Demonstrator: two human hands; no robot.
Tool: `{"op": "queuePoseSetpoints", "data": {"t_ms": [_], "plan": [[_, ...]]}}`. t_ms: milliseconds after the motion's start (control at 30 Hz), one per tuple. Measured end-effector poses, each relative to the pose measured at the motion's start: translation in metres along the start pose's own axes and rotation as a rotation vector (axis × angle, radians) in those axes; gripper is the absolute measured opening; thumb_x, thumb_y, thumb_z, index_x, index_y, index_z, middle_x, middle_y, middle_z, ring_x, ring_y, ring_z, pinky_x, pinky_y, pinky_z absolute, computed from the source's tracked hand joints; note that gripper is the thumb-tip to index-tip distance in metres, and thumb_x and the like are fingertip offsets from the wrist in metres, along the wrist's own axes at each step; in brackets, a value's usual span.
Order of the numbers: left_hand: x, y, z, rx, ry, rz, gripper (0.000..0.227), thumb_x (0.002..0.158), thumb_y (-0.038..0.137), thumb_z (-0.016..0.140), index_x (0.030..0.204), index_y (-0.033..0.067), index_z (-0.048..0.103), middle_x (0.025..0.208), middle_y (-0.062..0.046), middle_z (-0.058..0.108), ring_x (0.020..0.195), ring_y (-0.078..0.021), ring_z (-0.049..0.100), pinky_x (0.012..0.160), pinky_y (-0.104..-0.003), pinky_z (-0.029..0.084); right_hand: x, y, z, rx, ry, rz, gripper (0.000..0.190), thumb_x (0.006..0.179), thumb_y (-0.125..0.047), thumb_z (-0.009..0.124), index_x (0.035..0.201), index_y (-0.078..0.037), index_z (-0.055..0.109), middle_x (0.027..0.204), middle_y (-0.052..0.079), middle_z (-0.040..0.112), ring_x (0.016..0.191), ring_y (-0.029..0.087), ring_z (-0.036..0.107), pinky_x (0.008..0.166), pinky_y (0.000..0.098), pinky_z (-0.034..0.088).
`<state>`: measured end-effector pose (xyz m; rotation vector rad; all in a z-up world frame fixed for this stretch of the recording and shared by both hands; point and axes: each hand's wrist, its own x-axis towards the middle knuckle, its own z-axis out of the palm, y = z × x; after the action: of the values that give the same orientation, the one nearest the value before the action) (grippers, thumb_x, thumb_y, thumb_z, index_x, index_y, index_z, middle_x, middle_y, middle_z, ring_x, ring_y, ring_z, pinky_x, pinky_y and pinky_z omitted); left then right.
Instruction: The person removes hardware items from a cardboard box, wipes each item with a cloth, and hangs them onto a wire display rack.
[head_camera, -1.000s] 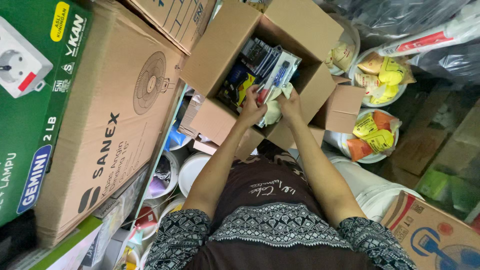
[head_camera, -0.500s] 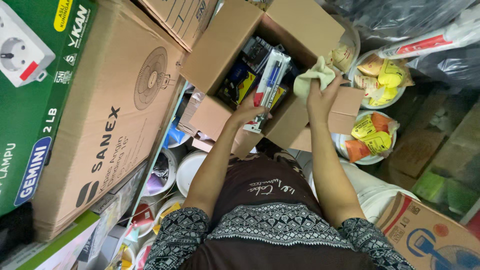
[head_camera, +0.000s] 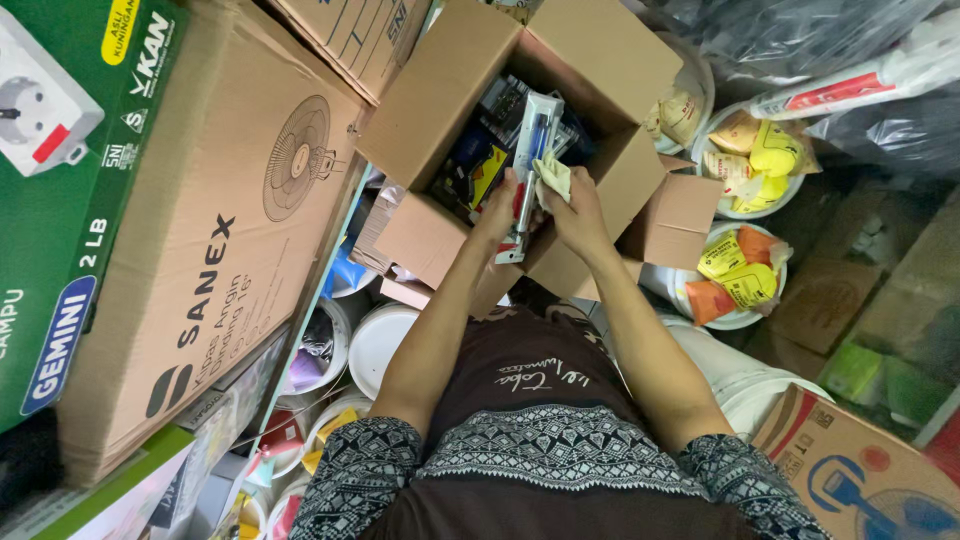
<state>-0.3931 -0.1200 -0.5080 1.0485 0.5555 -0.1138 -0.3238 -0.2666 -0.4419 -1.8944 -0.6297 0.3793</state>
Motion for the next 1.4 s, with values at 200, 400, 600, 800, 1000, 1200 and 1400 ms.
{"op": "queuePoseSetpoints", "data": {"t_ms": [200, 400, 600, 800, 1000, 1200, 1400], "plan": [[0.01, -0.002, -0.004, -0.17, -0.03, 0.06, 0.068, 0.105, 0.066, 0.033, 0.105, 0.0075, 0.068, 0.084, -0.003, 0.069, 0.072, -0.0127, 0.065, 0.066, -0.027, 0.052, -0.003, -0.034, -0.022, -0.044, -0.001, -0.088, 0.03, 0.096, -0.004, 0.064, 0.126, -0.002, 0.062, 0.116, 0.014, 0.06, 0.111, 0.031, 0.063, 0.098, 0.0391, 0.05], [-0.023, 0.023, 0.02, 0.009, -0.093, 0.073, 0.067, 0.105, 0.063, 0.034, 0.116, 0.0044, 0.065, 0.086, -0.005, 0.067, 0.072, -0.0139, 0.062, 0.063, -0.029, 0.049, 0.04, -0.09, -0.036, -0.214, 0.282, -0.36, 0.05, 0.097, -0.003, 0.068, 0.144, -0.001, 0.05, 0.138, 0.022, 0.046, 0.128, 0.038, 0.049, 0.113, 0.0461, 0.04], [-0.042, 0.038, 0.034, 0.14, -0.019, 0.072, 0.061, 0.107, 0.057, 0.033, 0.12, 0.0056, 0.064, 0.087, -0.004, 0.065, 0.075, -0.013, 0.061, 0.066, -0.029, 0.051, 0.058, -0.092, -0.029, -0.365, 0.225, -0.354, 0.042, 0.091, -0.002, 0.07, 0.131, -0.004, 0.057, 0.129, 0.021, 0.054, 0.123, 0.042, 0.053, 0.107, 0.0491, 0.044], [-0.03, -0.005, 0.025, 0.135, -0.067, 0.244, 0.056, 0.109, 0.054, 0.037, 0.124, 0.0065, 0.062, 0.095, 0.0, 0.064, 0.082, -0.0107, 0.058, 0.074, -0.028, 0.05, 0.068, -0.074, -0.039, -0.388, 0.195, -0.348, 0.03, 0.092, -0.004, 0.071, 0.119, -0.001, 0.059, 0.112, 0.022, 0.061, 0.101, 0.044, 0.063, 0.087, 0.0489, 0.052], [-0.022, -0.026, 0.032, 0.026, -0.071, 0.14, 0.061, 0.109, 0.059, 0.034, 0.115, 0.0061, 0.066, 0.085, -0.001, 0.062, 0.074, -0.0118, 0.057, 0.067, -0.028, 0.049, 0.075, -0.068, -0.053, -0.289, 0.313, -0.111, 0.021, 0.097, -0.01, 0.069, 0.116, -0.002, 0.063, 0.109, 0.019, 0.068, 0.099, 0.04, 0.068, 0.089, 0.0482, 0.054], [-0.032, 0.02, 0.038, -0.028, -0.006, -0.013, 0.069, 0.105, 0.064, 0.031, 0.114, 0.0064, 0.068, 0.084, -0.004, 0.066, 0.072, -0.0137, 0.061, 0.062, -0.03, 0.048, 0.037, -0.108, -0.047, -0.595, 0.118, -0.413, 0.044, 0.089, -0.005, 0.07, 0.132, -0.003, 0.065, 0.127, 0.019, 0.054, 0.113, 0.039, 0.057, 0.095, 0.0465, 0.051], [-0.02, 0.041, 0.042, -0.298, -0.02, 0.047, 0.06, 0.099, 0.06, 0.041, 0.128, 0.0126, 0.063, 0.113, -0.003, 0.072, 0.102, -0.0141, 0.068, 0.086, -0.029, 0.055, 0.006, -0.127, -0.024, -0.715, -0.039, -0.369, 0.048, 0.084, -0.006, 0.07, 0.132, -0.003, 0.065, 0.122, 0.018, 0.056, 0.106, 0.038, 0.056, 0.085, 0.0472, 0.051]]}}
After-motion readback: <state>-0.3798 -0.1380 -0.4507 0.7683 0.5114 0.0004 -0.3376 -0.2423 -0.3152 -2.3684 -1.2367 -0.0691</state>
